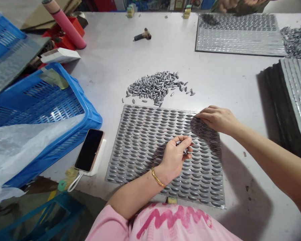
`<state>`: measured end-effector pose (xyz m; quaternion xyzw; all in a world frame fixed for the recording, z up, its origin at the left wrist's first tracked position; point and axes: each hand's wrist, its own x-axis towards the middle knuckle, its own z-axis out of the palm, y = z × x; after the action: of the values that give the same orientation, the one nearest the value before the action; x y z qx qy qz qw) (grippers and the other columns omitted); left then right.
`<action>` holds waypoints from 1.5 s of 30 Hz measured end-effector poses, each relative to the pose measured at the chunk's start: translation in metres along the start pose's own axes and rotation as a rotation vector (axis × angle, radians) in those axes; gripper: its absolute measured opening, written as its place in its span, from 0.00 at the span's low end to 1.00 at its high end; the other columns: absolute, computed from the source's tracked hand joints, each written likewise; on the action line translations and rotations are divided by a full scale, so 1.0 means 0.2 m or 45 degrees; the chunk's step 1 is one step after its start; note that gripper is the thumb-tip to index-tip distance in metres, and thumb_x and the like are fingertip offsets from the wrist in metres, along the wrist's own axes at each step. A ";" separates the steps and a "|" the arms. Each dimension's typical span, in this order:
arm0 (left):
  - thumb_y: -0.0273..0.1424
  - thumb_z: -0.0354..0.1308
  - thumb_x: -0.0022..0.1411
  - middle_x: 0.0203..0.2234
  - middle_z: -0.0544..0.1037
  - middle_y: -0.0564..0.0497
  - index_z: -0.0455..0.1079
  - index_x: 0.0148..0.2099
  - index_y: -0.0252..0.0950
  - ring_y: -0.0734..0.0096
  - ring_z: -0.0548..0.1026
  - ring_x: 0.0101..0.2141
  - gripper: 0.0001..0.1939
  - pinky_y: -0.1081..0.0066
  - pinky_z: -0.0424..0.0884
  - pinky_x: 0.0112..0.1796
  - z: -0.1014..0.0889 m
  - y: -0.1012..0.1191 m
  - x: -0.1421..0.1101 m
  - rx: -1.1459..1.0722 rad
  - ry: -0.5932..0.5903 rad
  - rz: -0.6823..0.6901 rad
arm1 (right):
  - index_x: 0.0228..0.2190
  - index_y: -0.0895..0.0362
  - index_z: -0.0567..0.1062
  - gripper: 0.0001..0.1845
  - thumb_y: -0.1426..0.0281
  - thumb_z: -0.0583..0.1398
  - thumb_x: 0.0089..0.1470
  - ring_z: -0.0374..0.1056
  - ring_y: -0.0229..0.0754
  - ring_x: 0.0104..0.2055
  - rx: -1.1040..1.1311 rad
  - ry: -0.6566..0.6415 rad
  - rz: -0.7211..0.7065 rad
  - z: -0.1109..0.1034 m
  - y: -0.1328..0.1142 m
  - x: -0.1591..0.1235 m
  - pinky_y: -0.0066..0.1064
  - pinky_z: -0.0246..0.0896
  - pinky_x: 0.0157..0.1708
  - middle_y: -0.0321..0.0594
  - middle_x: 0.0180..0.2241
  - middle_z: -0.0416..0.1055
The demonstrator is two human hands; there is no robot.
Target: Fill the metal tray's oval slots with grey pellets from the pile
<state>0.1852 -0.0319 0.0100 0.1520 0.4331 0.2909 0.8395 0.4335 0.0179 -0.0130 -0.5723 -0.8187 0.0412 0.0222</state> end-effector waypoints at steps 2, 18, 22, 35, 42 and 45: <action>0.38 0.72 0.49 0.29 0.72 0.53 0.72 0.37 0.34 0.79 0.68 0.27 0.18 0.77 0.63 0.24 0.00 0.01 0.00 -0.008 -0.002 0.000 | 0.44 0.53 0.81 0.22 0.67 0.48 0.66 0.73 0.48 0.44 0.027 -0.010 0.000 0.00 0.01 0.00 0.36 0.64 0.36 0.44 0.44 0.80; 0.32 0.73 0.48 0.30 0.74 0.52 0.78 0.40 0.34 0.78 0.71 0.30 0.16 0.76 0.67 0.29 -0.01 0.05 0.00 -0.112 0.011 0.043 | 0.41 0.51 0.78 0.08 0.65 0.63 0.59 0.72 0.40 0.34 1.126 0.234 0.113 -0.14 -0.46 -0.20 0.32 0.68 0.32 0.39 0.35 0.78; 0.32 0.72 0.48 0.30 0.75 0.52 0.79 0.40 0.34 0.77 0.71 0.30 0.16 0.76 0.66 0.29 -0.01 0.06 0.00 -0.116 -0.007 0.049 | 0.40 0.52 0.78 0.08 0.64 0.64 0.58 0.72 0.39 0.33 1.213 0.283 0.252 -0.12 -0.51 -0.21 0.31 0.69 0.31 0.38 0.33 0.77; 0.31 0.59 0.62 0.42 0.77 0.45 0.80 0.46 0.35 0.71 0.74 0.35 0.13 0.71 0.74 0.31 0.01 0.06 -0.01 -0.182 0.098 0.000 | 0.44 0.51 0.77 0.10 0.73 0.62 0.60 0.73 0.41 0.35 0.984 0.474 0.148 -0.08 -0.57 -0.26 0.34 0.68 0.34 0.40 0.35 0.77; 0.25 0.56 0.59 0.49 0.78 0.43 0.80 0.47 0.35 0.63 0.74 0.46 0.16 0.71 0.75 0.34 0.02 0.06 -0.03 -0.112 0.061 0.020 | 0.45 0.52 0.75 0.15 0.78 0.62 0.57 0.69 0.43 0.34 0.636 0.566 -0.064 -0.09 -0.58 -0.26 0.36 0.65 0.33 0.42 0.35 0.76; 0.27 0.57 0.59 0.49 0.78 0.43 0.79 0.48 0.36 0.61 0.74 0.48 0.15 0.69 0.76 0.36 0.01 0.06 -0.03 -0.108 0.042 0.019 | 0.43 0.53 0.75 0.13 0.78 0.62 0.57 0.69 0.42 0.34 0.582 0.546 -0.090 -0.10 -0.57 -0.27 0.36 0.65 0.33 0.42 0.34 0.75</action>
<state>0.1796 -0.0270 0.0216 0.1147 0.4330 0.3177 0.8357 0.3462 -0.0702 0.0172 -0.5193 -0.7843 0.1016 0.3238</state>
